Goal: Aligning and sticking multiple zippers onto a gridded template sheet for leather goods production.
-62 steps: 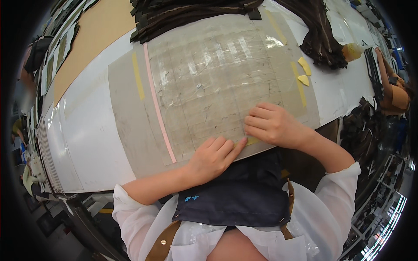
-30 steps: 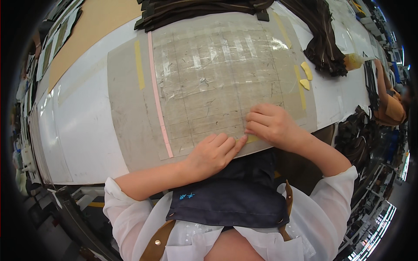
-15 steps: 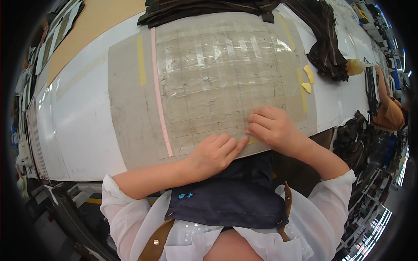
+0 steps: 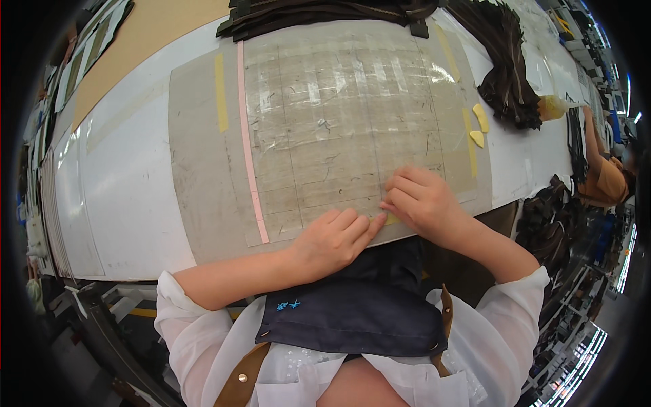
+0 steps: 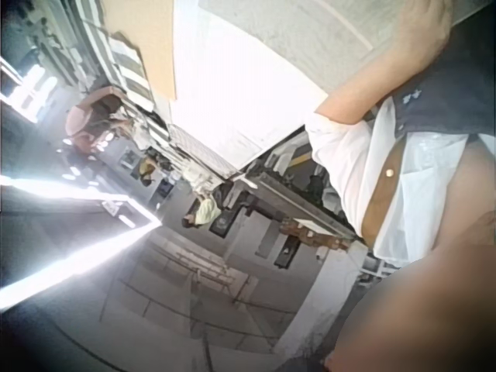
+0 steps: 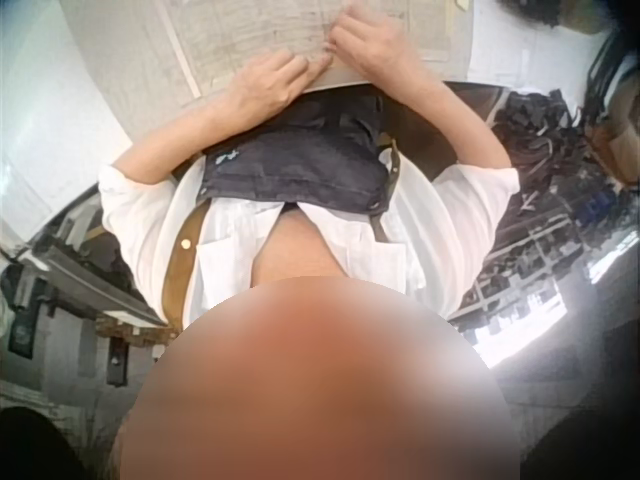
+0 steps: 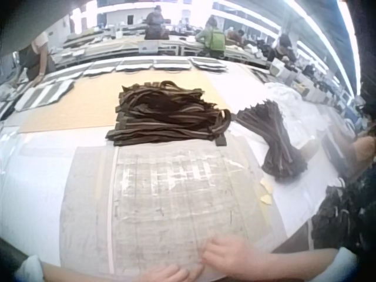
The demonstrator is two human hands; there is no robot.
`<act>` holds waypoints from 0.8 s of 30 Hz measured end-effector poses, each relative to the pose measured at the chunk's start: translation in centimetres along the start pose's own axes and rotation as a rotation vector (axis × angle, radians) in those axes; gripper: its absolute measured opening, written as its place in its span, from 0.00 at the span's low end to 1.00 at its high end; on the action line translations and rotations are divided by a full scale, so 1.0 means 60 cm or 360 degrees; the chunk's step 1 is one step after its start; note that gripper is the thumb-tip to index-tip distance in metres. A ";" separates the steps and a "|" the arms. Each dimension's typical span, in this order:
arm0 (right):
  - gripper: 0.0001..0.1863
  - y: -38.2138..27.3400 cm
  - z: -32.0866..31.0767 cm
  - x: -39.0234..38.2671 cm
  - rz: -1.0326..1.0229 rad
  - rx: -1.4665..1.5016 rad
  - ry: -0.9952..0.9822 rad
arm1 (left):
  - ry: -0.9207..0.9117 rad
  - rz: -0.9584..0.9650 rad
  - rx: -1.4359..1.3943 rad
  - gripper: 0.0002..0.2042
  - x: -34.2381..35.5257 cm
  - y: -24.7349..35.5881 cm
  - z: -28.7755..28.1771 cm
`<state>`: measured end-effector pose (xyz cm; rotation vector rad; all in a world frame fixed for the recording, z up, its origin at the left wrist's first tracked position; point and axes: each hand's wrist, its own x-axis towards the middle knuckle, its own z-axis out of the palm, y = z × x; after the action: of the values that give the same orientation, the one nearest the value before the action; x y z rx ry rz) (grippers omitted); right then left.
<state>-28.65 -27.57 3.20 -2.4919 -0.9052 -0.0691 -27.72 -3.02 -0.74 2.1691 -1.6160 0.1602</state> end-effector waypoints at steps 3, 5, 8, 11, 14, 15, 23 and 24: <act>0.12 -0.006 0.005 0.001 -0.0008 -0.0093 -0.0001 | -0.0019 0.0001 0.0001 0.28 -0.001 0.001 -0.003; 0.12 -0.004 0.011 0.000 -0.0008 -0.0104 0.0022 | -0.0011 0.0001 0.0013 0.28 -0.001 0.001 -0.003; 0.12 0.001 0.011 -0.001 0.0092 0.0087 0.0072 | 0.0008 0.0001 0.0004 0.28 -0.001 0.000 -0.001; 0.11 -0.003 -0.001 0.003 0.0090 0.0108 -0.0011 | 0.0024 -0.0003 -0.0008 0.28 -0.002 0.000 0.002; 0.08 -0.010 0.000 0.005 0.0069 0.0035 -0.0002 | 0.0026 -0.0002 -0.0008 0.27 -0.002 0.001 0.003; 0.08 -0.011 0.002 0.005 0.0076 0.0011 -0.0003 | 0.0023 -0.0003 -0.0007 0.27 -0.002 0.001 0.002; 0.09 -0.017 0.004 0.007 0.0170 -0.0019 -0.0082 | 0.0019 0.0013 0.0048 0.28 -0.003 0.001 0.001; 0.10 -0.015 0.007 0.006 0.0186 0.0029 -0.0031 | 0.0018 0.0013 0.0050 0.28 -0.003 0.001 0.001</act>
<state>-28.98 -26.54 3.28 -2.5269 -0.7629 0.0020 -27.85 -2.93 -0.84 2.1814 -1.6266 0.2018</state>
